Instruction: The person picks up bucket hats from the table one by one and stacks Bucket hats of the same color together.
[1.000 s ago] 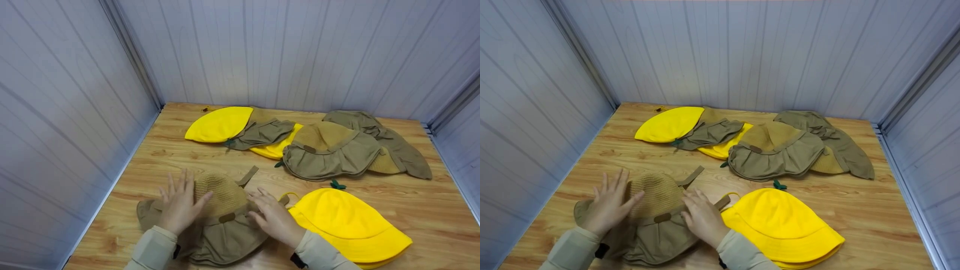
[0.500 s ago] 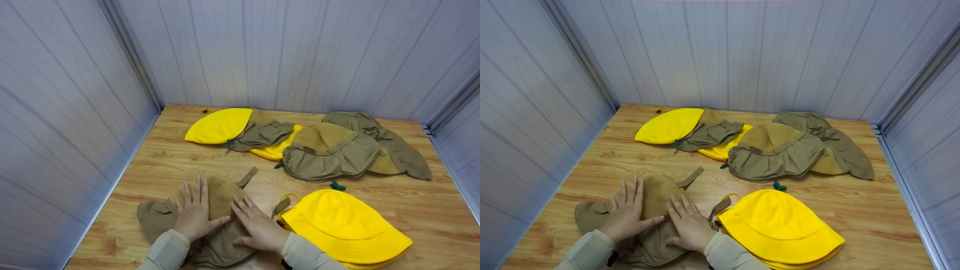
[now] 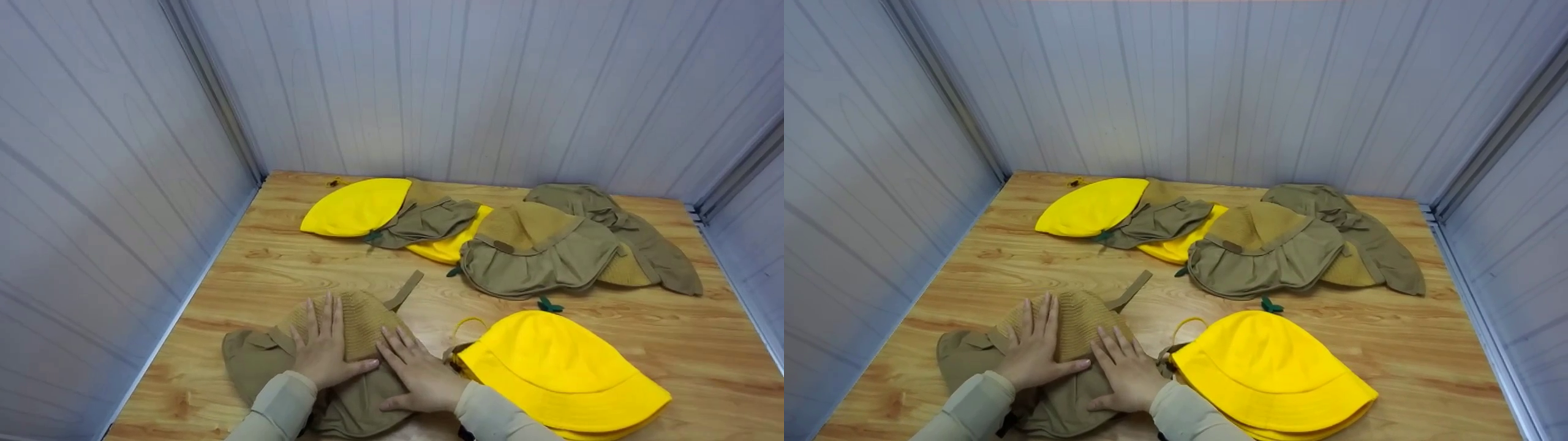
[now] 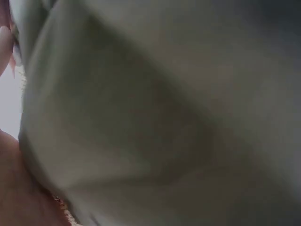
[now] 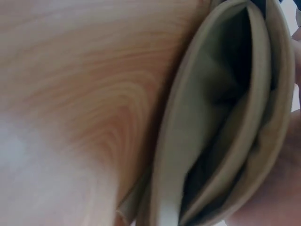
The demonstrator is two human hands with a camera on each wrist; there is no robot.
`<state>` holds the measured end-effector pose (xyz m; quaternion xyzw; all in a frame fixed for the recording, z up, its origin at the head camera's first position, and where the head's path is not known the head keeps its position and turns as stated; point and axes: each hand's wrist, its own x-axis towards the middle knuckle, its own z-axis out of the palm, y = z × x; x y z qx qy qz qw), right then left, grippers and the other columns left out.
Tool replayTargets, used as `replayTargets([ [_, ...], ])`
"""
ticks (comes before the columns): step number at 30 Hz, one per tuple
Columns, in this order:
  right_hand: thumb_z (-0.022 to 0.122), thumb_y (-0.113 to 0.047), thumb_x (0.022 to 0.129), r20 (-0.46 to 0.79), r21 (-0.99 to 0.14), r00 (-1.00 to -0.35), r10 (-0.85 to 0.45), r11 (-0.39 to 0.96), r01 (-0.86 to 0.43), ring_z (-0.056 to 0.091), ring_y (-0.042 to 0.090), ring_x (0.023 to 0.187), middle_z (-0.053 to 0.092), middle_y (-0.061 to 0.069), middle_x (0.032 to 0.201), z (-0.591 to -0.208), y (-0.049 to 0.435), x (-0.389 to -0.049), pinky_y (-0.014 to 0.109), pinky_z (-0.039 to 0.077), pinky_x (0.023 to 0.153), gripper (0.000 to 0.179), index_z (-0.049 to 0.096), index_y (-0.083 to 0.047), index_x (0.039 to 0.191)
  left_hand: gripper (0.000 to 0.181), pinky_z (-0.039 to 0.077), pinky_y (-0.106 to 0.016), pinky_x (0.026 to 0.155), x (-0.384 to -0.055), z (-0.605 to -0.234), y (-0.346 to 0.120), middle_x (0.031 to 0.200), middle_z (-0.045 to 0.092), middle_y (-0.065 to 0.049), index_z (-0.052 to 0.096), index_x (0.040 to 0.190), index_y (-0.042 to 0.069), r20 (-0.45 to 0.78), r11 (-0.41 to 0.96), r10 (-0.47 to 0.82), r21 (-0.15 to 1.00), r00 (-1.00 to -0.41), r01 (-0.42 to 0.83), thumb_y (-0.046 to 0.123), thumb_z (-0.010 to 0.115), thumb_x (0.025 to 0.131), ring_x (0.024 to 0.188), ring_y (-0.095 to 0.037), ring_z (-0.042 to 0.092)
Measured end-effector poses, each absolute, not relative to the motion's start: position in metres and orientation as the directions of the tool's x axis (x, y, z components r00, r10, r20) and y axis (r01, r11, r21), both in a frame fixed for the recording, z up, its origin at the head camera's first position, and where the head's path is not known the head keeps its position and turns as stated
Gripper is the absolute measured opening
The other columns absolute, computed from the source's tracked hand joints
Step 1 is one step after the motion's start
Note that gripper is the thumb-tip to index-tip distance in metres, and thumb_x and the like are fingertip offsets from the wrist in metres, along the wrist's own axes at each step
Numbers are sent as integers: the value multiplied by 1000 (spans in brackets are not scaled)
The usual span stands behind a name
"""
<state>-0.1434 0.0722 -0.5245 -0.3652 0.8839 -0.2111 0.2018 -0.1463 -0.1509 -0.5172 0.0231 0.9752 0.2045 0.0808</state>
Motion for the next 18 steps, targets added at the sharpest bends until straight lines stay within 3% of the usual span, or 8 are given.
replayTargets([
  [18,60,-58,92,-312,-550,-571,-759,634,-543,-15,29,153,-15,4,167,-535,70,-157,50,-2,125,99,2,-16,161,139,-22,-76,104,-162,-527,-156,165,-13,-18,-9,157,1,-351,899,134,437,-927,-35,76,70,71,148,-42,-24],
])
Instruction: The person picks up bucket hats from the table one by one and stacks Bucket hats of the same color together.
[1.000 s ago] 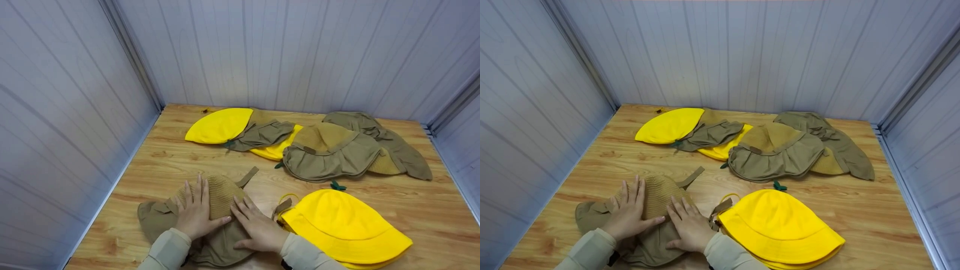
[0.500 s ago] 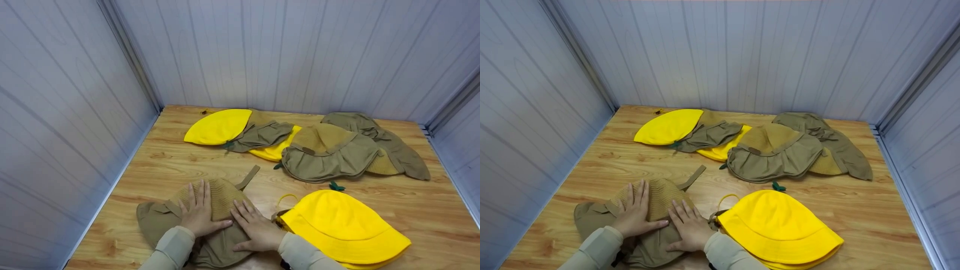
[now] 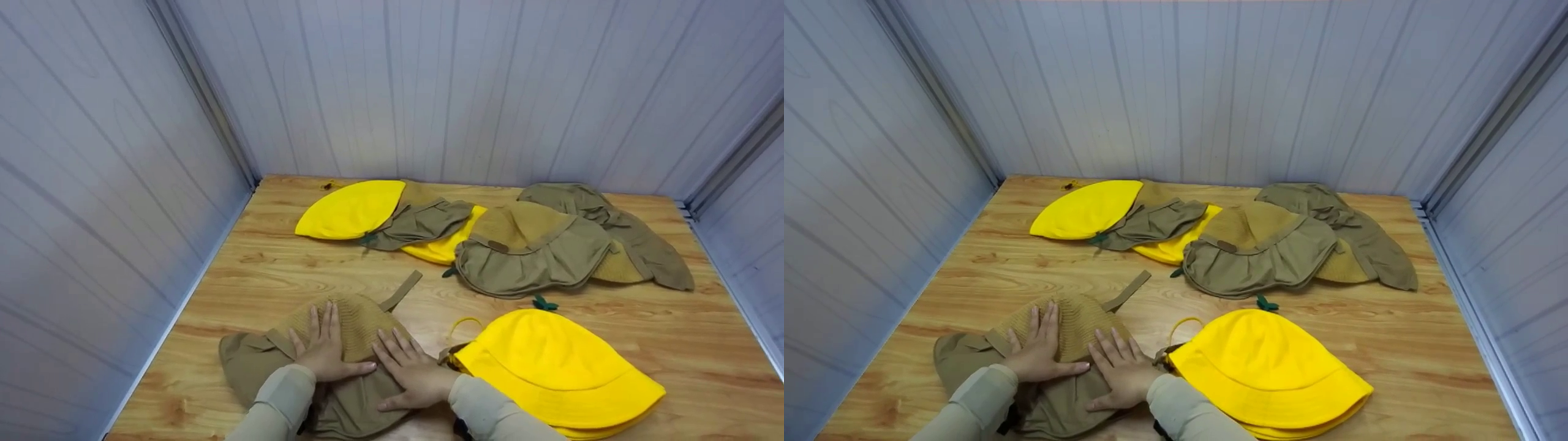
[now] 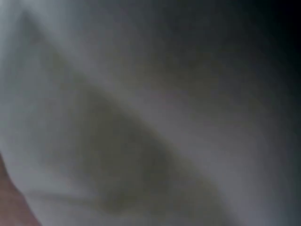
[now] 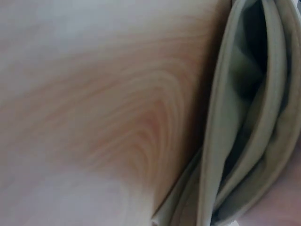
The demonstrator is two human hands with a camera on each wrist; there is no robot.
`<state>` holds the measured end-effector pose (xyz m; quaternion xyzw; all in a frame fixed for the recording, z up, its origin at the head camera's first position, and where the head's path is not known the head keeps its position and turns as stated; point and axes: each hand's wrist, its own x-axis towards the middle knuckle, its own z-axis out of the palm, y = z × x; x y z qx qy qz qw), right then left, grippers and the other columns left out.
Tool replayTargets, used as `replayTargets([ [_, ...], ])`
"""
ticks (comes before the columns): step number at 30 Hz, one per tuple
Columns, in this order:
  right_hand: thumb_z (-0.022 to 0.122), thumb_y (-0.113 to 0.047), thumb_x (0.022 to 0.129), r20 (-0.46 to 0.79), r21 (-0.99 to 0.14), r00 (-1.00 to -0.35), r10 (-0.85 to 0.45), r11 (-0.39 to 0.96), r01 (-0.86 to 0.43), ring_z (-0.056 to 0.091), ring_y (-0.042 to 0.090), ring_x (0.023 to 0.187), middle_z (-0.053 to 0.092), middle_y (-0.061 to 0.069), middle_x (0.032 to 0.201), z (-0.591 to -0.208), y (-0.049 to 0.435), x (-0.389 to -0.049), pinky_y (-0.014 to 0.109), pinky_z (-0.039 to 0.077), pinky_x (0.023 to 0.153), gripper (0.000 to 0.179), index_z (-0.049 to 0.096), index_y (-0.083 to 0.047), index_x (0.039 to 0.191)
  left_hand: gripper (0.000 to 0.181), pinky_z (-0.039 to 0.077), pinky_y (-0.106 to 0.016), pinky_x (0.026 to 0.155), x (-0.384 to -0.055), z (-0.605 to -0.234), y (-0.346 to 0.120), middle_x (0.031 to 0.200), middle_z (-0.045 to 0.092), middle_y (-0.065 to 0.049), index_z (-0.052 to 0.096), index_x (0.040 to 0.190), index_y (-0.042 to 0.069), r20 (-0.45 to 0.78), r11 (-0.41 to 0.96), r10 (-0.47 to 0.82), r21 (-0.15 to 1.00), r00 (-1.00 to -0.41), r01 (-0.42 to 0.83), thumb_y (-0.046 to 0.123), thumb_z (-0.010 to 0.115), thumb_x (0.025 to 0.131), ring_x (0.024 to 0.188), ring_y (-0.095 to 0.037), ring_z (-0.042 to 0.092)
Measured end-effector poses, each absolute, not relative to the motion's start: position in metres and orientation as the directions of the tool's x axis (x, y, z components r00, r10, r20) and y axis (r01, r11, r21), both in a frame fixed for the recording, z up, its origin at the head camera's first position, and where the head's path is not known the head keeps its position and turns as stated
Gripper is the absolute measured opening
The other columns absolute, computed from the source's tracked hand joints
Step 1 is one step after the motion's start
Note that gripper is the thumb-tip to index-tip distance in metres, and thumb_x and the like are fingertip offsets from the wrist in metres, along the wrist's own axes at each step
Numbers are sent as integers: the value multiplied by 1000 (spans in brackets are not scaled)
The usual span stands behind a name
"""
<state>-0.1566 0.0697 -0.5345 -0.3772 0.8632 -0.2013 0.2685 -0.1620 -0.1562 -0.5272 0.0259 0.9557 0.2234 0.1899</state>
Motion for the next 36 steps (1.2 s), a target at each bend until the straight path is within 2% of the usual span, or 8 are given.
replayTargets([
  [9,60,-56,93,-309,-539,-571,-761,635,-554,-16,29,153,-15,5,166,-535,67,-164,50,-4,125,99,2,-15,160,140,-21,-76,105,-170,-526,-157,165,-10,-19,-9,157,1,-367,909,119,415,-923,-48,75,71,70,149,-41,-21],
  [16,62,-55,92,-282,-540,-607,-743,646,-541,-8,29,154,-7,4,168,-531,65,-167,49,3,125,96,9,-14,160,139,-19,-76,106,-177,-527,-158,166,-9,-17,-7,157,2,-359,917,114,396,-926,-41,75,72,70,150,-41,-19],
  [21,66,-47,93,-242,-586,-663,-709,651,-483,10,31,154,11,5,167,-516,68,-165,58,21,120,83,28,-10,156,142,-21,-75,106,-183,-533,-161,166,-10,-16,-9,158,4,-352,918,115,395,-929,-36,77,72,67,150,-39,-21],
  [23,66,-42,94,-226,-629,-693,-684,646,-432,26,32,150,27,8,163,-507,72,-164,58,29,116,73,39,-7,152,143,-22,-74,106,-183,-537,-162,166,-11,-15,-10,158,5,-349,918,117,396,-930,-33,79,72,66,150,-38,-22],
  [26,65,-32,96,-175,-726,-747,-642,596,-343,49,35,135,52,16,146,-494,83,-166,55,40,111,56,53,-1,140,144,-22,-74,105,-184,-539,-164,166,-12,-14,-10,158,6,-334,914,119,405,-935,-28,79,72,65,150,-38,-22],
  [28,64,-29,97,-132,-774,-800,-585,565,-285,59,36,122,63,18,133,-486,93,-170,52,47,103,46,60,0,133,145,-23,-74,105,-183,-539,-165,166,-13,-13,-11,158,7,-331,912,119,410,-936,-28,79,72,64,150,-38,-23],
  [31,64,-24,97,-82,-861,-884,-461,479,-170,64,35,113,67,20,124,-476,112,-180,48,54,96,36,66,0,125,145,-24,-74,104,-184,-537,-166,166,-14,-14,-12,158,6,-329,903,127,428,-936,-28,78,74,65,150,-38,-23],
  [36,62,-9,97,2,-979,-994,-108,204,-25,69,22,99,73,13,109,-469,148,-203,28,56,89,24,68,4,116,145,-27,-72,104,-187,-535,-164,166,-16,-13,-14,157,7,-346,900,141,435,-928,-25,78,73,65,149,-37,-25],
])
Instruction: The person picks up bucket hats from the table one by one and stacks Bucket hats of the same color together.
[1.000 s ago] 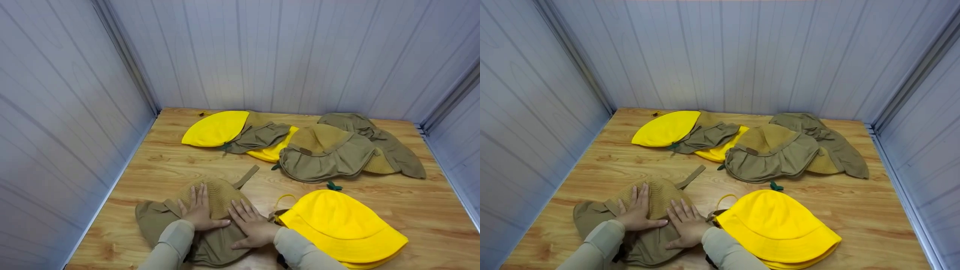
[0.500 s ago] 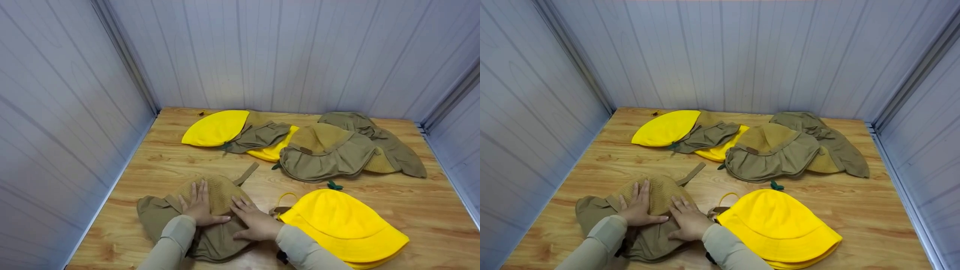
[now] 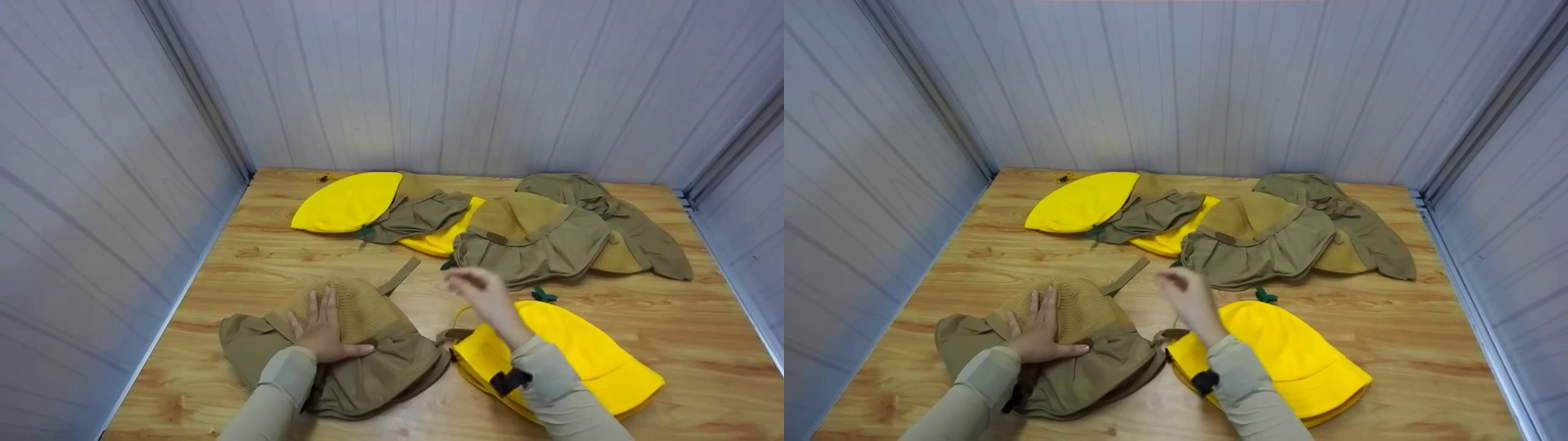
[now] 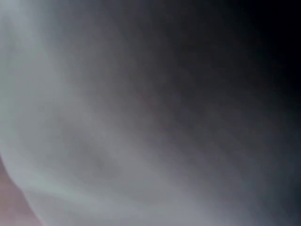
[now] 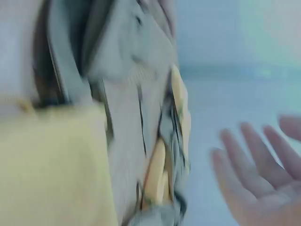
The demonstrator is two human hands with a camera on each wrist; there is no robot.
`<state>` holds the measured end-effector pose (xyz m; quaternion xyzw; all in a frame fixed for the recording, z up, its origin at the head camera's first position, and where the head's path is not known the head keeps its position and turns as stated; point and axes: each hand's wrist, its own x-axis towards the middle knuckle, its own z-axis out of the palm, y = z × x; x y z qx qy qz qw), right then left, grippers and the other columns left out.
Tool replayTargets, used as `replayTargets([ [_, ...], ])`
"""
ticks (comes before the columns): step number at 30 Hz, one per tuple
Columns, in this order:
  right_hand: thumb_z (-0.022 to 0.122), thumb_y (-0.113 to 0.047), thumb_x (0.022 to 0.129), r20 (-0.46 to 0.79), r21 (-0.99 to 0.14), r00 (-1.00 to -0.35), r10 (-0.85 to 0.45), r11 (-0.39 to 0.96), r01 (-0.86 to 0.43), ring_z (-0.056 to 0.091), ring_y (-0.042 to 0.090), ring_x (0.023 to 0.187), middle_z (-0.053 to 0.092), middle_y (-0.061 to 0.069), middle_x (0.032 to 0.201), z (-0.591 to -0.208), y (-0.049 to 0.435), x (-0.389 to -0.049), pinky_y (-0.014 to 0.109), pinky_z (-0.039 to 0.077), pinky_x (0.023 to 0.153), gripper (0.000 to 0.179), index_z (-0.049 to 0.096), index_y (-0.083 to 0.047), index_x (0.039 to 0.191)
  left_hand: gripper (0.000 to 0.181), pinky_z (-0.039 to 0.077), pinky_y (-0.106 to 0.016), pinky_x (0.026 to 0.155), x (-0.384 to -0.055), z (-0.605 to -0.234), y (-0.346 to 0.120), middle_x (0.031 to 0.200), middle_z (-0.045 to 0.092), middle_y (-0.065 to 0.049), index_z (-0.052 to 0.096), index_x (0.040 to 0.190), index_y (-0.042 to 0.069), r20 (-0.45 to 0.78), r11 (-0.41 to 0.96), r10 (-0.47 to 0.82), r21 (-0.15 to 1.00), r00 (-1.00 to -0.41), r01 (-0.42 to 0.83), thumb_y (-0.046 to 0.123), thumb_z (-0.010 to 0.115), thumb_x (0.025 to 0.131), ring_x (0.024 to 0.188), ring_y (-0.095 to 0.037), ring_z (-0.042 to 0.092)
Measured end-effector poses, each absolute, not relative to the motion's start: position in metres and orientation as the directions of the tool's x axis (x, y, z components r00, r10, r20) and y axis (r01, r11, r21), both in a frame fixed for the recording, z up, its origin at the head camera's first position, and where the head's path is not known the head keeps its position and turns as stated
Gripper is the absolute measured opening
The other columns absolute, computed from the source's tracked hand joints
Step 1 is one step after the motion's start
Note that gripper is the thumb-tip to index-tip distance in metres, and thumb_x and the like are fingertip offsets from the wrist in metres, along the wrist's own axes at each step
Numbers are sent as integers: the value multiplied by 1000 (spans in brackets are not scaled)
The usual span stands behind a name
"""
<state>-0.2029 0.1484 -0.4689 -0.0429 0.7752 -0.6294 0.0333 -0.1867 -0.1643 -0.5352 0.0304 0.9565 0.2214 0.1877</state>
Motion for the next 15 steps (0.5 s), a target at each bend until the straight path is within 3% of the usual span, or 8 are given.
replayTargets([
  [4,59,-7,99,-22,-997,-984,178,-78,8,70,11,83,75,-4,92,-469,181,-219,22,57,76,22,66,6,115,146,-27,-72,104,-189,-534,-164,165,-17,-12,-16,157,8,-350,902,142,431,-926,-24,78,73,65,149,-36,-27],
  [8,59,-9,99,-192,-908,-937,293,-414,56,69,12,82,74,-6,88,-469,214,-230,23,57,79,18,64,-4,115,145,-27,-72,104,-189,-532,-162,165,-17,-12,-16,157,9,-354,905,140,425,-925,-26,78,73,66,149,-35,-27],
  [10,57,-11,100,-307,-817,-905,296,-569,91,65,13,90,69,-4,101,-468,228,-235,24,54,92,27,58,-8,127,144,-26,-72,105,-188,-530,-161,165,-16,-13,-15,157,8,-353,906,137,422,-926,-27,77,73,66,149,-36,-26],
  [12,54,-13,101,-405,-737,-868,287,-664,125,59,13,99,60,-1,123,-468,241,-237,25,47,105,41,48,-13,142,144,-26,-72,105,-187,-529,-161,166,-16,-13,-16,157,8,-355,904,135,426,-925,-32,76,74,67,149,-36,-26],
  [15,52,-18,102,-490,-697,-814,312,-701,151,47,12,102,39,-1,146,-473,253,-238,27,34,116,48,39,-18,148,143,-26,-72,104,-184,-531,-163,165,-17,-13,-16,157,9,-360,901,134,433,-923,-38,75,74,67,149,-36,-27],
])
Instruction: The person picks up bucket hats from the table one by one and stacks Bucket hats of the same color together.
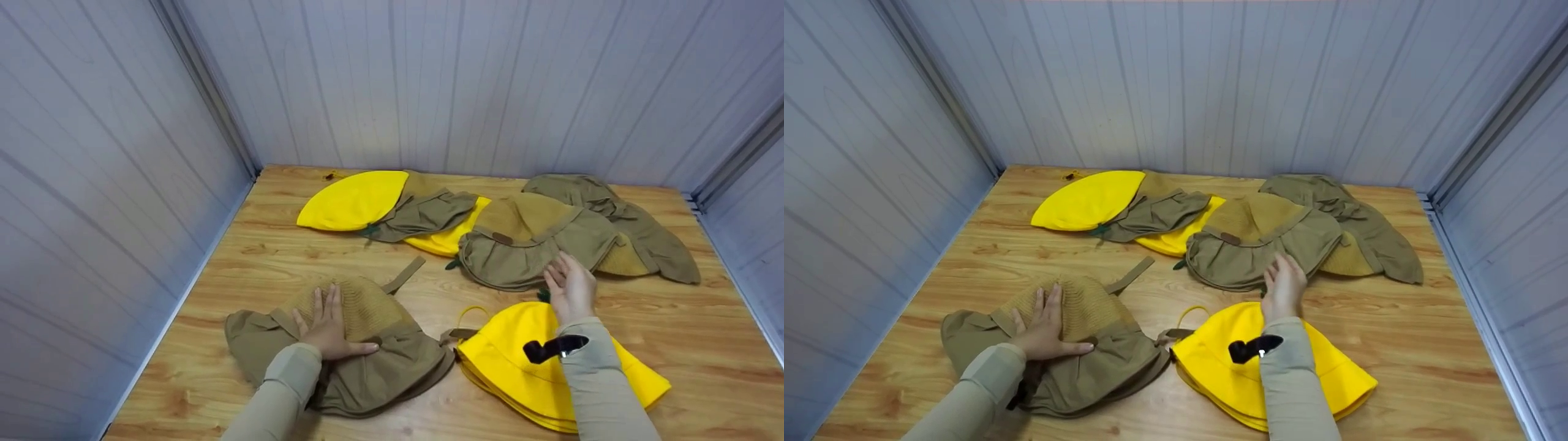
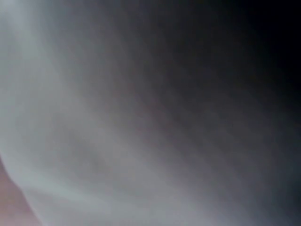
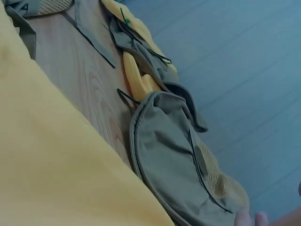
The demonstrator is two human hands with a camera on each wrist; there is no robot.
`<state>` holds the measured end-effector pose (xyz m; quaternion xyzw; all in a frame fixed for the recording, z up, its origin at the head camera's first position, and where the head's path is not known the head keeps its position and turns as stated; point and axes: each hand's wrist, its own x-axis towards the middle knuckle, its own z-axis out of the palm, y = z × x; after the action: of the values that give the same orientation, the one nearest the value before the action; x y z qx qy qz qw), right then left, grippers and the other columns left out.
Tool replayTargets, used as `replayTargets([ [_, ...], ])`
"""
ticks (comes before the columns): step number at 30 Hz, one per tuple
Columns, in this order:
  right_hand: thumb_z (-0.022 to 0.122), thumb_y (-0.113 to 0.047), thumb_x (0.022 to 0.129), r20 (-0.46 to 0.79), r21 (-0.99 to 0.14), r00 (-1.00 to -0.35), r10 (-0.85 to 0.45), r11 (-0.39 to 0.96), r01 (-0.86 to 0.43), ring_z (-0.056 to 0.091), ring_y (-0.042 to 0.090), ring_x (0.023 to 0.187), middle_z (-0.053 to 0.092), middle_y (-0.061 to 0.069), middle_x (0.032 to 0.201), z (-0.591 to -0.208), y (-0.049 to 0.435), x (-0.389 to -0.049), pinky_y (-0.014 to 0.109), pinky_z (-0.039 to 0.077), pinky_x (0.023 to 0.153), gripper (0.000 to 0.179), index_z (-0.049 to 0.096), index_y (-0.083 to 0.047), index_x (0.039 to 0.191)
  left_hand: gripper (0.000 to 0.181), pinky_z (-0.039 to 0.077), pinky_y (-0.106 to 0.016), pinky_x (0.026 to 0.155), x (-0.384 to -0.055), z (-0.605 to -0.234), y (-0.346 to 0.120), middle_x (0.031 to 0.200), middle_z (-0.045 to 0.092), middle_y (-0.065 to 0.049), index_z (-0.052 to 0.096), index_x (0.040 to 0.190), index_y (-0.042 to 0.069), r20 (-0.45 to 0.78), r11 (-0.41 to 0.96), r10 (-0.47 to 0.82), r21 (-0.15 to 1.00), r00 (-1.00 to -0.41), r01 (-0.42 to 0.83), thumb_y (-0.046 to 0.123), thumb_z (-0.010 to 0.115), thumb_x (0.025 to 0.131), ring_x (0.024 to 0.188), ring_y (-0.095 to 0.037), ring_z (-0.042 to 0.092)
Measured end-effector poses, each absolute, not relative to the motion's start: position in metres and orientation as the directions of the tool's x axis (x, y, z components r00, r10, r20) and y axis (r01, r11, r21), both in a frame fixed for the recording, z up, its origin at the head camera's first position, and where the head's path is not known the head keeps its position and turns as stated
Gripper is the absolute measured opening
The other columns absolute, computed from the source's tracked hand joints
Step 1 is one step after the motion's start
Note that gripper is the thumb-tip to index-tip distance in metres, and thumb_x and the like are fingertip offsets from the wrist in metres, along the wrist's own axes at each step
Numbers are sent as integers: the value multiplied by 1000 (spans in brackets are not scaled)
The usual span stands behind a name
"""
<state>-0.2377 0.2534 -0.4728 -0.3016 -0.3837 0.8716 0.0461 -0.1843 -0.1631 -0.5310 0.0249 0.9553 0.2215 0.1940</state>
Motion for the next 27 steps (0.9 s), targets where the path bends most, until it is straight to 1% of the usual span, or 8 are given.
replayTargets([
  [3,55,-21,101,-535,-706,-761,367,-689,163,38,11,101,26,-7,152,-481,260,-238,28,28,118,32,45,-20,131,144,-28,-71,104,-183,-533,-164,165,-19,-12,-17,157,9,-369,899,133,436,-920,-44,76,74,67,148,-35,-28],
  [5,55,-23,101,-559,-701,-743,367,-688,188,36,12,121,16,-5,158,-486,262,-238,28,22,121,40,41,-23,138,144,-28,-71,104,-182,-533,-165,165,-18,-13,-16,157,8,-365,900,134,434,-921,-41,76,74,67,149,-36,-27],
  [7,54,-23,101,-588,-663,-738,332,-720,205,24,12,140,4,-5,163,-491,264,-240,27,16,123,59,26,-28,152,144,-27,-71,104,-182,-532,-165,165,-18,-13,-15,157,8,-365,903,131,427,-922,-41,76,74,67,149,-36,-26],
  [9,52,-23,102,-613,-606,-743,270,-764,223,3,9,151,-10,-8,165,-494,265,-242,26,11,124,81,-4,-31,158,143,-27,-71,105,-182,-532,-165,165,-17,-13,-15,157,8,-367,905,131,423,-921,-40,76,73,68,149,-36,-26],
  [13,54,-20,101,-653,-468,-734,184,-861,200,3,9,153,-7,-8,165,-498,268,-250,22,13,123,91,-16,-39,154,143,-28,-70,104,-182,-534,-164,166,-16,-13,-15,157,9,-359,898,134,438,-924,-41,75,74,68,150,-36,-24],
  [18,54,-16,101,-655,-325,-749,99,-932,160,1,1,152,-1,-18,163,-503,273,-257,21,11,123,87,-7,-49,152,143,-29,-70,104,-181,-534,-163,166,-16,-12,-16,157,10,-347,894,134,447,-928,-38,75,74,67,149,-36,-25],
  [23,56,-14,100,-654,-233,-755,41,-961,149,3,-1,151,5,-21,162,-511,277,-261,22,9,123,81,4,-47,153,142,-28,-71,104,-181,-529,-162,166,-15,-13,-15,157,8,-346,894,136,447,-928,-36,73,75,69,149,-36,-25],
  [27,62,-8,96,-663,-130,-749,-13,-983,133,22,2,147,29,-18,153,-514,279,-265,23,15,123,67,31,-38,147,141,-25,-73,105,-182,-526,-161,166,-14,-14,-14,157,8,-343,898,136,439,-930,-31,73,75,70,150,-37,-24],
])
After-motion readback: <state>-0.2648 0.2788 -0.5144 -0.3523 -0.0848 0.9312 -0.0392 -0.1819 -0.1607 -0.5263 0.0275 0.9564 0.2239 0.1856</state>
